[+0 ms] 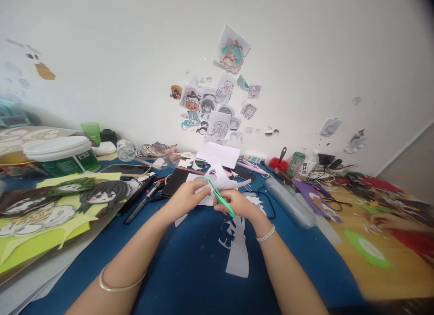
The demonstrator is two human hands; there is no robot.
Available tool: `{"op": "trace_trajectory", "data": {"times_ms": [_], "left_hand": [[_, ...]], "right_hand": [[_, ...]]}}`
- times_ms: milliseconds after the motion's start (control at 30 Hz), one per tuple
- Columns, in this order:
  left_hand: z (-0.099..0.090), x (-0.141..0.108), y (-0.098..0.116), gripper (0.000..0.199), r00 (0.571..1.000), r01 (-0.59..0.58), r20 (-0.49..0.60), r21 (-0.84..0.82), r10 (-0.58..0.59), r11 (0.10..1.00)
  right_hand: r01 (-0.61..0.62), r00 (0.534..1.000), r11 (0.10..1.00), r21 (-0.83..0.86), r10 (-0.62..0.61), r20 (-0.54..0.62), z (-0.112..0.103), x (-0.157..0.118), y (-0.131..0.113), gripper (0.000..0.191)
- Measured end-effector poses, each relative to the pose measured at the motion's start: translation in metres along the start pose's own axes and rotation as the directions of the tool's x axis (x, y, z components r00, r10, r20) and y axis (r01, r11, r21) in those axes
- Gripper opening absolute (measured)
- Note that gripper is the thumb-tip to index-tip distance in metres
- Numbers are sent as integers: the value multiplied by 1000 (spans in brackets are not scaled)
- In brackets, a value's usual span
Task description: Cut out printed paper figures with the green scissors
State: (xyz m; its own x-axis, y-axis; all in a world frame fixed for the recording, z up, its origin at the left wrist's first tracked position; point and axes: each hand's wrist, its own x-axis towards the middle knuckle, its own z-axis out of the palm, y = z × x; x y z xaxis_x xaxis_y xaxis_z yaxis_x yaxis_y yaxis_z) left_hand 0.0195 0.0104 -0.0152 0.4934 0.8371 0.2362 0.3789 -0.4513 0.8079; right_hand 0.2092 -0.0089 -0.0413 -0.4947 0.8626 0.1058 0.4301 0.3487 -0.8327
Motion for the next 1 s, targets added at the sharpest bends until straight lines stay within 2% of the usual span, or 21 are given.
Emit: {"op": "trace_trajectory", "data": {"times_ms": [100,233,300,367,400,467,533,633,833,1000], "left_hand": [[-2,0,-2,31,998,50,49,-88,-46,995],[-8,-2,-6,31,990,83,129,-250,-52,965],[-8,-2,-6,31,975,100,216,-254,-45,962],[-3,0,-7,30,965,94,261,-221,-35,971],[1,1,-8,30,973,71,231,-199,-23,977],[10,4,-10,33,997,-20,66,-139,29,990],[17,6,-13,37,996,-70,-69,-71,65,995],[20,6,-13,37,985,-80,-153,-16,77,997],[12,2,-6,39,993,-35,-113,-8,34,999],[7,3,-9,43,1000,14,-8,-38,-15,999]], "right_hand": [[16,1000,1000,-1,-16,-23,1,1,0,38],[37,994,999,40,-33,-108,2,3,0,40],[55,989,995,83,-42,-145,3,4,1,40],[67,988,989,131,-47,-147,5,6,1,40],[69,989,986,155,-48,-141,6,7,1,40],[64,991,980,189,-40,-125,9,8,2,42],[51,993,979,199,-29,-114,11,9,2,43],[41,995,980,197,-23,-96,12,9,2,42],[34,998,983,179,-23,-63,8,7,0,39],[8,1000,990,143,-4,-28,7,5,-3,40]]}}
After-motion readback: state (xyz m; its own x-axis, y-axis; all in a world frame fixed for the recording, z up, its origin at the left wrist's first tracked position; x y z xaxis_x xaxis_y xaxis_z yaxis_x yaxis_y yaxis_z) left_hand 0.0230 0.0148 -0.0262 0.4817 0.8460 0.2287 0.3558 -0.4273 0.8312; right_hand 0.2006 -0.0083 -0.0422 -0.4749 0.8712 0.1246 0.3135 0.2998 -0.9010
